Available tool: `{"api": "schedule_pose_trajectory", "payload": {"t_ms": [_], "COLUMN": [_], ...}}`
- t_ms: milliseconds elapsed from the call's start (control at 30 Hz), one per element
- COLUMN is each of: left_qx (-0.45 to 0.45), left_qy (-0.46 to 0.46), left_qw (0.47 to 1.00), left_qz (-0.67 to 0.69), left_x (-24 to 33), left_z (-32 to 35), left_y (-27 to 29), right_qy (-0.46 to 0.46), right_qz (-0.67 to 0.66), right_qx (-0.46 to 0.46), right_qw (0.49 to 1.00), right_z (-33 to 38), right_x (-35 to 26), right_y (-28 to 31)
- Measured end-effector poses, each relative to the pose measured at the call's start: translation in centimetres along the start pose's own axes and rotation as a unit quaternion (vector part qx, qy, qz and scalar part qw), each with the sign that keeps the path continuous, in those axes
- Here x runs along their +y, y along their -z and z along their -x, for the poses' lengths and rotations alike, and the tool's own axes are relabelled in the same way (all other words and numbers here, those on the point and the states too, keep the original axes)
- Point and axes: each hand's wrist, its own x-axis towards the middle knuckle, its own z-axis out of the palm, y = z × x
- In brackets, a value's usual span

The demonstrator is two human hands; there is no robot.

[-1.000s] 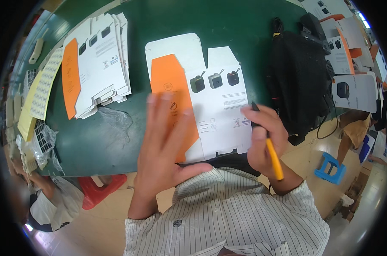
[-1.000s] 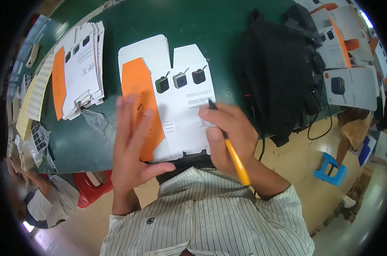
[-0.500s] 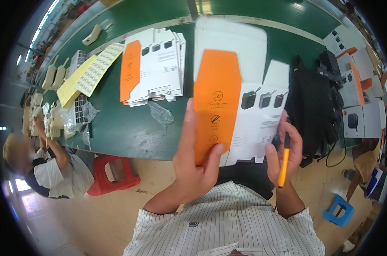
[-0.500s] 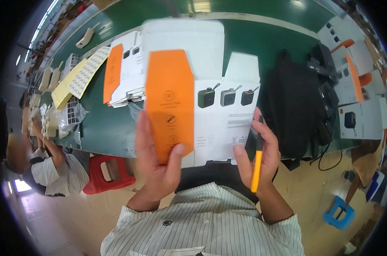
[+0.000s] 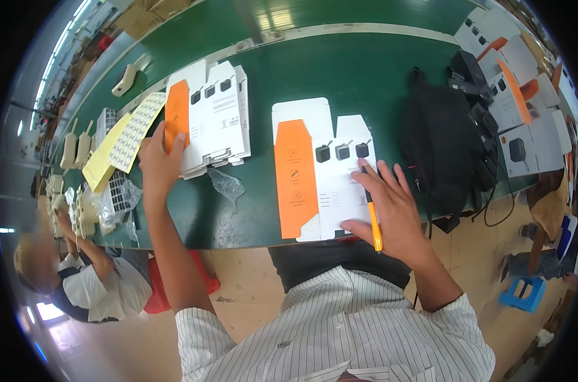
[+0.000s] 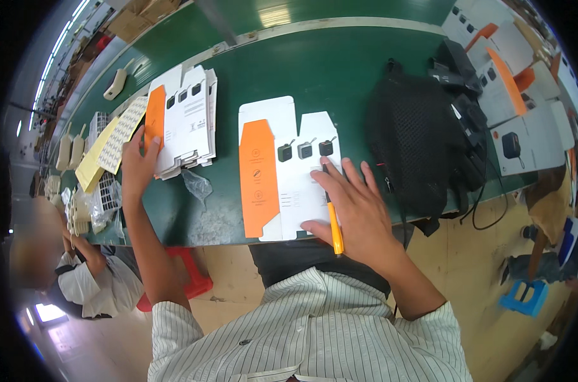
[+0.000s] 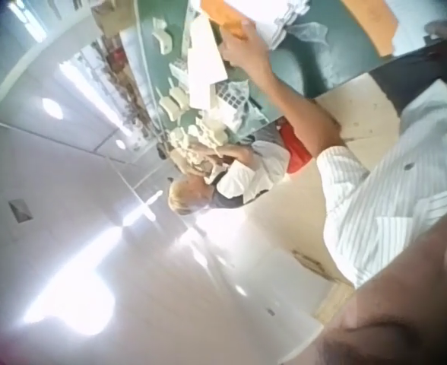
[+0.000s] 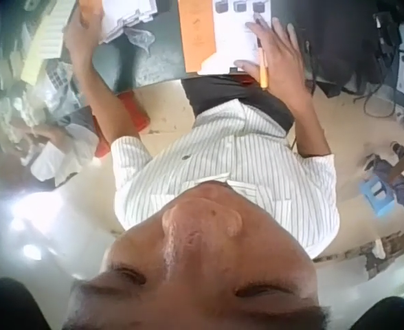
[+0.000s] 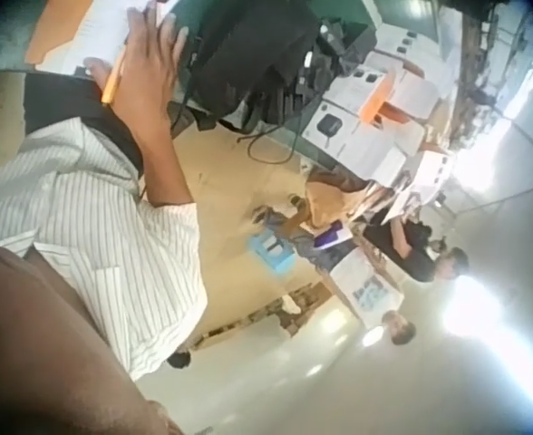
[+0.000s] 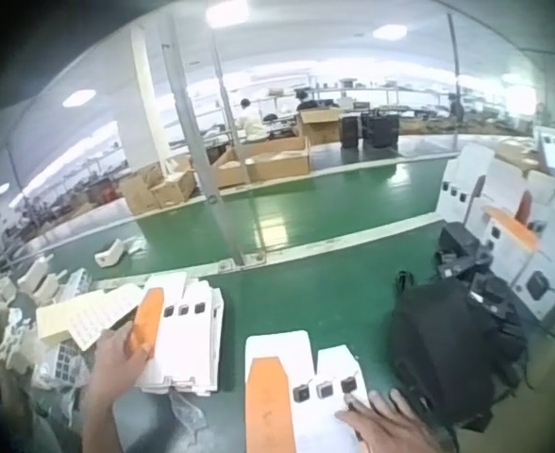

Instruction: The person assembles product packaging cardboard boxes and marks them with a marking pen.

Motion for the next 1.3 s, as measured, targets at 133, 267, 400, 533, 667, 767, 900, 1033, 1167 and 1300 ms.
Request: {"api": "schedule_pose_trajectory", "payload": {"t_ms": [133, 267, 400, 533, 667, 767, 900, 1033, 1167, 1300], "left_qx": [0.189, -0.169, -0.133, -0.175, -0.165, -0.162, -0.16, -0.172, -0.169, -0.167], "left_qy": [-0.254, -0.397, -0.404, -0.394, -0.406, -0.402, -0.404, -0.397, -0.394, -0.393], "left_qw": [0.94, 0.887, 0.9, 0.891, 0.891, 0.895, 0.895, 0.895, 0.896, 0.897], "left_qz": [0.127, 0.162, 0.095, 0.143, 0.119, 0.108, 0.101, 0.11, 0.114, 0.115], "left_x": [6.7, 11.7, 11.4, 11.8, 11.9, 11.7, 11.7, 11.7, 11.9, 11.9], "left_z": [6.7, 14.7, 16.0, 16.0, 16.0, 16.1, 15.9, 15.7, 15.7, 15.8], "left_y": [-0.6, -0.7, -4.1, -3.6, -4.1, -4.3, -4.3, -4.3, -4.2, -4.3], "right_qy": [-0.015, -0.014, 0.013, 0.05, -0.103, -0.063, -0.029, -0.021, -0.019, -0.026], "right_qz": [-0.018, -0.053, -0.032, -0.191, -0.31, -0.249, -0.208, -0.21, -0.212, -0.211], "right_qx": [-0.009, -0.044, -0.013, 0.013, 0.057, 0.033, 0.04, 0.042, 0.048, 0.035], "right_qw": [1.0, 0.998, 0.999, 0.98, 0.943, 0.966, 0.977, 0.977, 0.976, 0.976], "right_z": [0.3, 0.3, 0.2, 1.0, 0.4, 0.2, 0.0, -0.2, -0.3, -0.4], "right_x": [0.6, 1.0, 0.7, -0.4, -0.7, -0.3, -0.1, -0.1, -0.1, -0.2], "right_y": [0.1, 0.8, 1.4, 2.1, -1.3, -0.9, -1.2, -1.4, -1.3, -1.3]}}
